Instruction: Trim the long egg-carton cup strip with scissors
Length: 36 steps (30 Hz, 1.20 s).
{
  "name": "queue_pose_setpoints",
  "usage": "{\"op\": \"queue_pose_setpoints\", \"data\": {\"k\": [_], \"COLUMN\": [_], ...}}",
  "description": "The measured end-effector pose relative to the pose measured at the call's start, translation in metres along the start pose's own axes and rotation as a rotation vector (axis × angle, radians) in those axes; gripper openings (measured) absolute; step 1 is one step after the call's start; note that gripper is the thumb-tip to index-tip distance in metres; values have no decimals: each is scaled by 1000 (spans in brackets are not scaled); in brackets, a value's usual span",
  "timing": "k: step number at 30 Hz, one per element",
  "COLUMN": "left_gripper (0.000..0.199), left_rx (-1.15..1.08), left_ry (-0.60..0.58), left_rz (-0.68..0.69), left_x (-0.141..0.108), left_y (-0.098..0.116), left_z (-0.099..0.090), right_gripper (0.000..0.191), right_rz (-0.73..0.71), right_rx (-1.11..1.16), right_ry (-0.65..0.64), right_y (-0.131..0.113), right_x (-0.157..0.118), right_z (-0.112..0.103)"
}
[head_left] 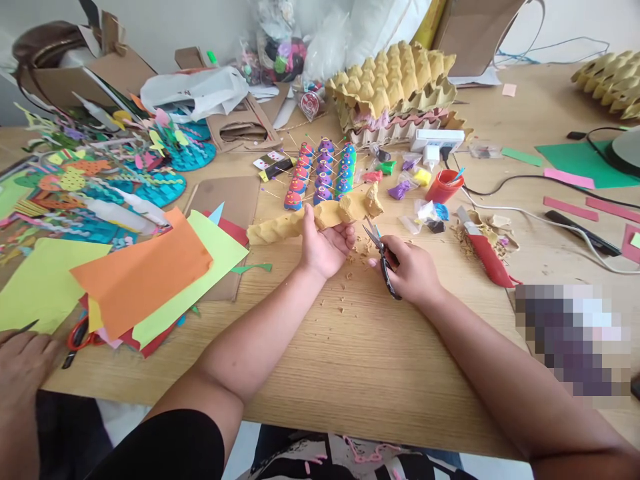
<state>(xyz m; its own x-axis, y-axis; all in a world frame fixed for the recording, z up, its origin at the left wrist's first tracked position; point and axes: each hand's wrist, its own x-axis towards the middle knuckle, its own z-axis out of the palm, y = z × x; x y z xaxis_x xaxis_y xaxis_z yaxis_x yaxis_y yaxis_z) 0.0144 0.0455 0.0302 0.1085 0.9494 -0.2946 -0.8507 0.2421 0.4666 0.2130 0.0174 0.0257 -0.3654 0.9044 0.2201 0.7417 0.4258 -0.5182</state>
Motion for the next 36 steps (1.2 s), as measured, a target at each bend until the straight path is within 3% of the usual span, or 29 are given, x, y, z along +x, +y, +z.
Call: {"op": "queue_pose_setpoints", "data": {"k": [30,36], "left_gripper": [82,83], "left_rx": [56,60], "left_ry": [-17,-53], "left_rz": [4,3], "left_x": [-5,-5], "left_y": [0,-2], "left_z": [7,7], "right_gripper": [42,42], "right_rz": [126,173], "right_rx": [237,170], "right_ry": [14,51], "right_y": [-6,-11], "right_x": [0,-1], "right_z": [-1,0]}}
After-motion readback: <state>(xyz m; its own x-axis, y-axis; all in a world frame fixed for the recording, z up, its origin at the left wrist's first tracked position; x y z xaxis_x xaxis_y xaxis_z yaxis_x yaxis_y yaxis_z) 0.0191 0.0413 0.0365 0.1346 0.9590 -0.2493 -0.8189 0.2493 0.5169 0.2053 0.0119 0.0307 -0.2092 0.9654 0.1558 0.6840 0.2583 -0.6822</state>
